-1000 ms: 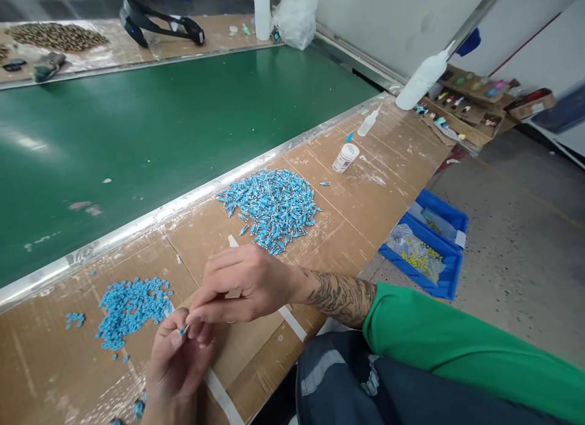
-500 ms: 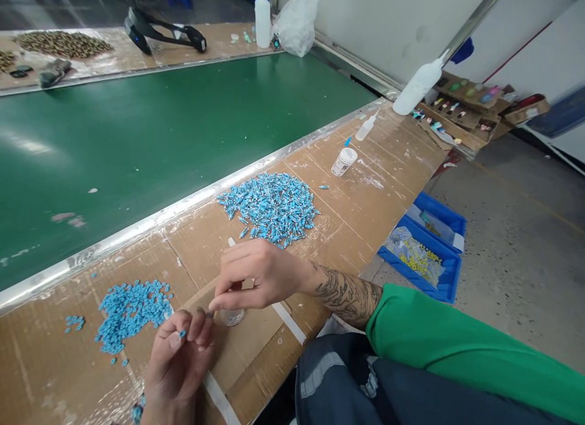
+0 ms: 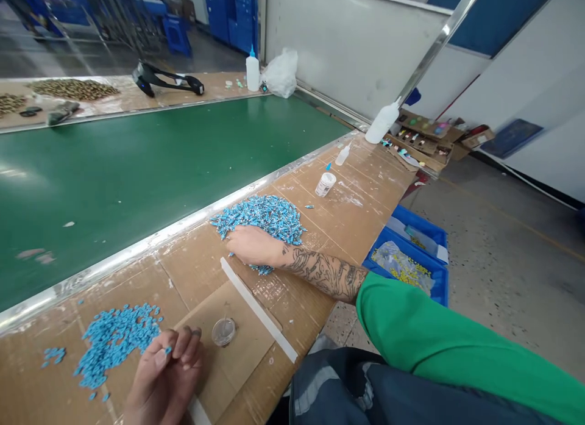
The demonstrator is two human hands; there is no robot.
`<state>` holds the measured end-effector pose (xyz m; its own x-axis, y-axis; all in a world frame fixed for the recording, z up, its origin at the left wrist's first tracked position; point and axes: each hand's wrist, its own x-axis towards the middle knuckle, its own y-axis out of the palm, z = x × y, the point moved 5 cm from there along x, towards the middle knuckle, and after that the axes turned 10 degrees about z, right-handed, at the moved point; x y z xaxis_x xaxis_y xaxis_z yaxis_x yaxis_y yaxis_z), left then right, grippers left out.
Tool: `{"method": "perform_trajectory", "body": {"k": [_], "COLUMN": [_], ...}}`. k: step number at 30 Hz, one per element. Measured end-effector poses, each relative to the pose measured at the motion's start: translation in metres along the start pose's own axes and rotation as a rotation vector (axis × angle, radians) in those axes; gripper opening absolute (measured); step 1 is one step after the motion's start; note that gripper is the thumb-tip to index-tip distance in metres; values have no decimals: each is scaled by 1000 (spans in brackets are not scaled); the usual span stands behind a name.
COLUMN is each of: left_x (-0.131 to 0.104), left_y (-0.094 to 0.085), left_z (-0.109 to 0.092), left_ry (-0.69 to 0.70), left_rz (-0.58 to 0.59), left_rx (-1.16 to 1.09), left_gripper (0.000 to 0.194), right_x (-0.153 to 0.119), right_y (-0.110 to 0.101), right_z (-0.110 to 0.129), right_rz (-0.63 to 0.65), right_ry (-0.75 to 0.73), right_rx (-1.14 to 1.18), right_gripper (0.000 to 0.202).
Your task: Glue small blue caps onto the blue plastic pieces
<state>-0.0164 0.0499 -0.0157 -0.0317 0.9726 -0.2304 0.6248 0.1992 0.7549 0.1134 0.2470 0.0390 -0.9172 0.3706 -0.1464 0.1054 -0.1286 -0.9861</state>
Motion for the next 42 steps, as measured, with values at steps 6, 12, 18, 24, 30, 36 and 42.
{"method": "perform_trajectory", "body": {"k": [6,12,18,24,30,36,42], "left_x": [1,3,2,3,3,2,2], "left_y": [2,5,4,0,-1,4,0], "left_z": [-3,-2,-3,-3,-4,-5,-2], "left_ry": [41,43,39,38,42,37,0], "left_rz": [22,32,26,5,-5,-19,-14], "left_rx": [-12,-12,25,52,60,40,9], "left_gripper": [24,22,22,24,24,23,21], "right_x": [0,-22,-28,-27,-27,-28,-28], "right_y": [-9,-41,-50,-41,-39,-42,-43], "right_z": [17,73,103,108,109,111,113], "right_rz": [-19,-243,-288,-232,-255,-297,-327], "right_ry": [12,-278,-432,-437,-436,-461,-489], "right_rx": [174,726,705,633,636,569,467], "right_gripper": [9,17,21,22,24,23,23]}}
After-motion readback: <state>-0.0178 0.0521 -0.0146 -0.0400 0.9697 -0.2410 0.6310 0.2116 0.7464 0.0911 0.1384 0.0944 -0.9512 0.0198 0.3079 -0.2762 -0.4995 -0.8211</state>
